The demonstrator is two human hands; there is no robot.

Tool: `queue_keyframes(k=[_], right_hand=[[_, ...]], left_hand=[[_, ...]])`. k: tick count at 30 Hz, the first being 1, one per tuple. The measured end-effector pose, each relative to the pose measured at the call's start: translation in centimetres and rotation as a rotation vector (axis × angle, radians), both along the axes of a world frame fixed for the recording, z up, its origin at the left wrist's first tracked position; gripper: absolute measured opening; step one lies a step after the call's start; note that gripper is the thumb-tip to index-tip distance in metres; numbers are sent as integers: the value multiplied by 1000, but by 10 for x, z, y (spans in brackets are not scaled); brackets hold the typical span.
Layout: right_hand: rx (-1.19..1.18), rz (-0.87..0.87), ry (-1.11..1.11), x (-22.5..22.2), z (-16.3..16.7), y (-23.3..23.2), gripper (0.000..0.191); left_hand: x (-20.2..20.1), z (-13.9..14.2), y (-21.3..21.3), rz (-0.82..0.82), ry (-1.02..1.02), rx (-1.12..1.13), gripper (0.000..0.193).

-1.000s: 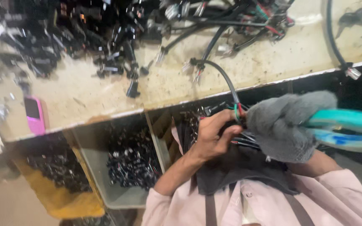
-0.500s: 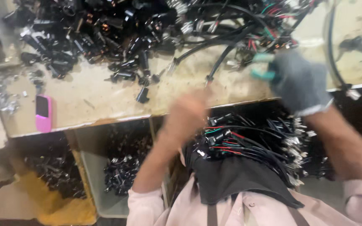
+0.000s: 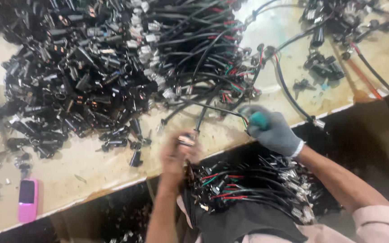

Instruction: The person repeatedly picks black cylindrical components and wire harnesses from a workbench, uses pliers to strip or adjust wires, and inserts the components into the harnesses. The person places the assembled units into a bin below the table.

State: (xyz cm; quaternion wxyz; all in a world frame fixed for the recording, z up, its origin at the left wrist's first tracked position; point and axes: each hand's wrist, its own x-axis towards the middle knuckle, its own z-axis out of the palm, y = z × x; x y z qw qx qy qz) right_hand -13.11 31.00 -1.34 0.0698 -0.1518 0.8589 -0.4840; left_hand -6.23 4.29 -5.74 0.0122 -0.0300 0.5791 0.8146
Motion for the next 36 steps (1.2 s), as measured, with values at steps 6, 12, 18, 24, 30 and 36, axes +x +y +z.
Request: queue_keyframes(k=[6, 12, 18, 24, 30, 36], right_hand=[[246, 730, 413, 36, 9, -9, 32], [-244, 208, 158, 45, 11, -23, 17], [-764, 250, 69, 59, 19, -22, 29], [-1681, 24, -528, 61, 19, -39, 17], [-1030, -195, -654, 31, 13, -27, 21], [568, 102, 582, -73, -1, -23, 18]], left_hand=[[48, -6, 52, -268, -201, -154, 32], [48, 23, 61, -74, 91, -555, 33], [52, 25, 64, -103, 184, -356, 29], [64, 24, 68, -180, -19, -278, 50], [55, 32, 67, -326, 275, -561, 82], [58, 37, 39, -579, 201, -1418, 68]])
